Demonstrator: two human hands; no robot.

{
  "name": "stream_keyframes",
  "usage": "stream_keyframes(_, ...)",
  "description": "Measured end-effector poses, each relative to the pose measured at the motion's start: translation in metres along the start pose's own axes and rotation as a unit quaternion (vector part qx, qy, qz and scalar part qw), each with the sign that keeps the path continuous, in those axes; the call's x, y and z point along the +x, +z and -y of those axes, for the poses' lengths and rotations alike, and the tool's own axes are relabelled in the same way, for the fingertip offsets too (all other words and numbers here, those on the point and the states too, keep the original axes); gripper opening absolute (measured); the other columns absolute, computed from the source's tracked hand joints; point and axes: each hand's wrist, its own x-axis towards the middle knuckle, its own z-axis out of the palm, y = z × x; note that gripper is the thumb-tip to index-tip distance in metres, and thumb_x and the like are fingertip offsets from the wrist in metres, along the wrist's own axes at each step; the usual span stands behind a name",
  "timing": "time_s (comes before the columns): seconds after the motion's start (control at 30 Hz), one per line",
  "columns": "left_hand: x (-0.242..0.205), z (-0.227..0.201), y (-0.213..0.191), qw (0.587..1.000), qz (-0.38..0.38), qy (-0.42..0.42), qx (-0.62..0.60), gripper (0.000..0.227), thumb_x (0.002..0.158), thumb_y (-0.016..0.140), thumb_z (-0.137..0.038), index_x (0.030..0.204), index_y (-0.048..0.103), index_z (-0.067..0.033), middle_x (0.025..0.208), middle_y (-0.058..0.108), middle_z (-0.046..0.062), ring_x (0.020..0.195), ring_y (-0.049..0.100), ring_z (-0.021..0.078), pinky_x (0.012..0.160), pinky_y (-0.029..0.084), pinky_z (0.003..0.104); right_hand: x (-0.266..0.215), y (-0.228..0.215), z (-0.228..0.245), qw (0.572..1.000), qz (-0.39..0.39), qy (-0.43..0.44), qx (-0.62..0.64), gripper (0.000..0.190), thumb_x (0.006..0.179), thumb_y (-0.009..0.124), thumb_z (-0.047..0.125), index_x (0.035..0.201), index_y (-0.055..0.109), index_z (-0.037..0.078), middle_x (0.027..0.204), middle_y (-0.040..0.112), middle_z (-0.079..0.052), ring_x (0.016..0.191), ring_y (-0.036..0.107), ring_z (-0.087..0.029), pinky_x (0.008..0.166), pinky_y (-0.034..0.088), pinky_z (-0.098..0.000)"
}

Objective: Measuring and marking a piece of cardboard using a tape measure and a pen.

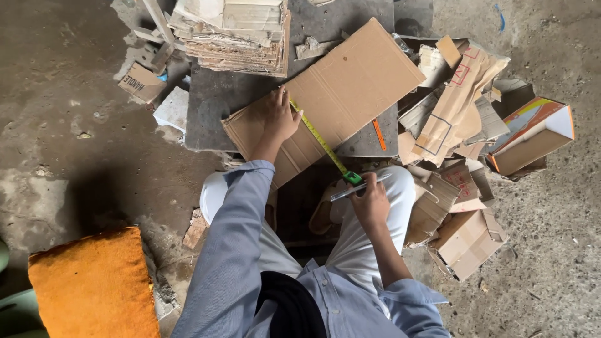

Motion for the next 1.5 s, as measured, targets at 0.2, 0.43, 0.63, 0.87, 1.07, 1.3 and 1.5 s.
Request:
stream_keyframes(0.2, -0.001, -0.010, -0.014, 0.997, 0.072, -0.033, 0.005, 0.105, 0.084, 0.065, -0.067, 0.155, 0.035, 0.0042, 0.166, 0.022, 0.021, 0.151, 0.025, 0.0485, 0.120, 0.033, 0.062, 0.004, 0.002, 0.004, 0.996, 0.065, 0.048, -0.026, 0.045, 0.090, 0.071, 0.047, 0.120, 0.046, 0.025, 0.103, 0.064, -0.012, 0.109, 0.066, -0.035, 0.091, 0.056, -0.0516)
stream_keyframes(0.43, 0.000, -0.036, -0.053, 0.976, 0.200, -0.069, 0.050, 0.136, 0.071, 0.063, -0.086, 0.162, 0.016, 0.0025, 0.171, 0.000, 0.020, 0.158, 0.006, 0.0447, 0.127, 0.019, 0.061, 0.018, 0.017, -0.003, 0.990, 0.111, 0.068, -0.050, 0.046, 0.090, 0.070, 0.045, 0.123, 0.044, 0.026, 0.106, 0.065, -0.012, 0.110, 0.067, -0.037, 0.092, 0.055, -0.0549)
stream_keyframes(0.63, 0.006, -0.054, -0.056, 0.947, 0.276, -0.108, 0.123, 0.150, 0.067, 0.059, -0.097, 0.164, 0.000, 0.0011, 0.170, -0.013, 0.019, 0.157, -0.007, 0.0439, 0.125, 0.010, 0.064, 0.018, 0.000, 0.019, 0.992, 0.115, 0.058, -0.003, 0.030, 0.103, 0.057, 0.044, 0.121, 0.045, 0.022, 0.105, 0.066, -0.015, 0.110, 0.068, -0.039, 0.096, 0.054, -0.0547)
stream_keyframes(0.87, 0.010, -0.070, -0.065, 0.919, 0.325, -0.130, 0.182, 0.157, 0.063, 0.058, -0.100, 0.163, -0.008, 0.0020, 0.168, -0.020, 0.023, 0.154, -0.014, 0.0485, 0.118, 0.008, 0.075, 0.055, -0.013, 0.045, 0.943, 0.003, -0.023, 0.332, 0.048, 0.114, 0.033, 0.045, 0.111, 0.070, 0.016, 0.087, 0.076, -0.017, 0.092, 0.075, -0.032, 0.094, 0.054, -0.0466)
stream_keyframes(1.07, 0.013, -0.070, -0.052, 0.912, 0.320, -0.130, 0.223, 0.161, 0.058, 0.055, -0.104, 0.162, -0.008, 0.0015, 0.168, -0.018, 0.024, 0.154, -0.012, 0.0494, 0.121, 0.008, 0.071, 0.107, 0.035, 0.051, 0.893, -0.001, -0.053, 0.446, 0.025, 0.090, 0.083, 0.018, 0.107, 0.068, 0.007, 0.095, 0.076, -0.010, 0.091, 0.074, -0.020, 0.085, 0.059, -0.0338)
stream_keyframes(1.3, 0.011, -0.070, -0.057, 0.909, 0.331, -0.129, 0.217, 0.158, 0.062, 0.055, -0.102, 0.163, -0.008, 0.0025, 0.168, -0.019, 0.025, 0.154, -0.013, 0.0500, 0.122, 0.001, 0.069, 0.130, 0.079, 0.037, 0.928, -0.029, -0.093, 0.361, 0.022, 0.092, 0.082, 0.026, 0.092, 0.066, 0.011, 0.096, 0.077, -0.008, 0.094, 0.074, -0.026, 0.085, 0.052, -0.0389)
stream_keyframes(1.5, 0.012, -0.068, -0.048, 0.913, 0.316, -0.133, 0.220, 0.157, 0.063, 0.056, -0.100, 0.163, -0.008, 0.0028, 0.167, -0.019, 0.026, 0.154, -0.014, 0.0503, 0.123, -0.001, 0.067, 0.128, 0.069, 0.042, 0.936, -0.004, -0.103, 0.337, 0.021, 0.091, 0.081, 0.025, 0.092, 0.064, 0.011, 0.094, 0.077, -0.008, 0.089, 0.074, -0.027, 0.077, 0.052, -0.0388)
